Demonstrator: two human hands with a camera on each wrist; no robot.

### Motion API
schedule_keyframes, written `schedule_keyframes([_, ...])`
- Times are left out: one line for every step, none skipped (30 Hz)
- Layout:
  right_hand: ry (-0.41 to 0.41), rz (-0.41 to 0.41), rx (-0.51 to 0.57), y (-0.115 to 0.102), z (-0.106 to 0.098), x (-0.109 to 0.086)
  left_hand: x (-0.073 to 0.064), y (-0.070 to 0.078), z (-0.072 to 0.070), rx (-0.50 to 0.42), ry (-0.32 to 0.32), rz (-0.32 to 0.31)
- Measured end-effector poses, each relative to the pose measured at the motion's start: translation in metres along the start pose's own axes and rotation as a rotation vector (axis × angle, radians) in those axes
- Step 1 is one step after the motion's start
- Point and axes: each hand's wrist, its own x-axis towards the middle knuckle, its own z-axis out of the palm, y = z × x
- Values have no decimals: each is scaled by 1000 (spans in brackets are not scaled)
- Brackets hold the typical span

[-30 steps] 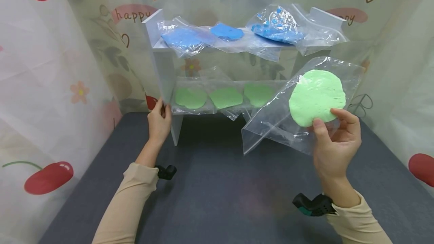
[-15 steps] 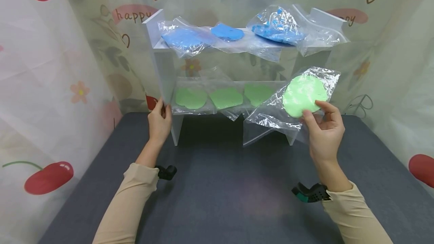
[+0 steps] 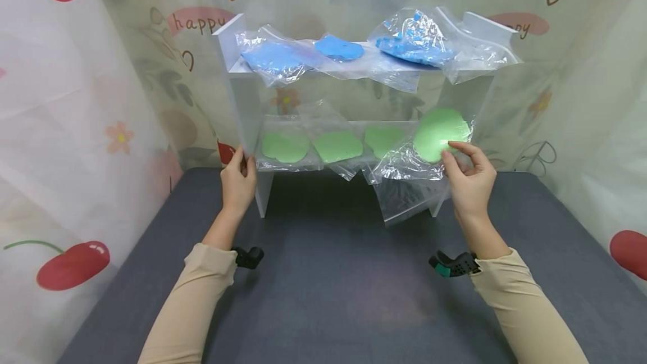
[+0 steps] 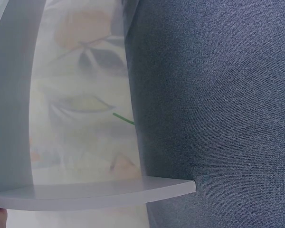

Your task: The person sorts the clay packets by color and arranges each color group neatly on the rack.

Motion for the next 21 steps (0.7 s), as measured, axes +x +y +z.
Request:
schedule_keyframes([-3, 10, -35, 1, 1, 2, 0, 0, 0, 0, 1, 1])
schedule_keyframes([-6, 23, -67, 2, 1, 3, 0, 0, 0, 0, 1, 2])
schedule_keyframes([-14, 37, -101, 2, 2, 5, 0, -1, 0, 1, 2, 3])
schedule_keyframes([-23, 50, -136, 3, 3, 6, 0, -1, 0, 2, 3, 5])
schedule_keyframes([-35, 66, -173, 3, 4, 8, 0, -1, 0, 2, 4, 6])
schedule_keyframes([-53, 82, -212, 4, 5, 9, 1, -1, 0, 1, 5, 7])
schedule_keyframes([-76, 96, -254, 4, 6, 11, 0, -1, 0, 2, 5, 7])
schedule_keyframes([-102, 112, -305, 4, 6, 12, 1, -1, 0, 1, 5, 8])
schedule_keyframes([-129, 119, -375, 4, 7, 14, 1, -1, 0, 3, 6, 8])
schedule_keyframes([-158, 124, -443, 4, 7, 16, 1, -1, 0, 4, 6, 8])
schedule_keyframes([-188, 128, -507, 3, 7, 17, 1, -1, 0, 4, 6, 7])
schedule_keyframes([-217, 127, -569, 3, 6, 19, 1, -1, 0, 6, 7, 9])
schedule_keyframes([-240, 127, -621, 3, 6, 20, 1, -1, 0, 6, 7, 9])
schedule_keyframes([-262, 125, -672, 3, 5, 22, 1, -1, 0, 7, 7, 9])
schedule_keyframes([-281, 125, -711, 3, 5, 23, 1, -1, 0, 9, 6, 9])
schedule_keyframes([-297, 127, -741, 3, 5, 25, 1, -1, 0, 9, 7, 10])
schedule_keyframes([-314, 128, -763, 3, 5, 26, 1, -1, 0, 5, 7, 8])
schedule_keyframes([-330, 121, -787, 3, 5, 27, 1, -1, 0, 2, 7, 6])
schedule_keyframes([-345, 110, -821, 4, 4, 28, 0, 0, 0, -1, 7, 3])
schedule_keyframes([-357, 91, -853, 4, 4, 30, 0, 0, 0, -4, 6, 0])
schedule_keyframes([-366, 75, -877, 5, 4, 31, 0, 1, 0, -7, 6, -3])
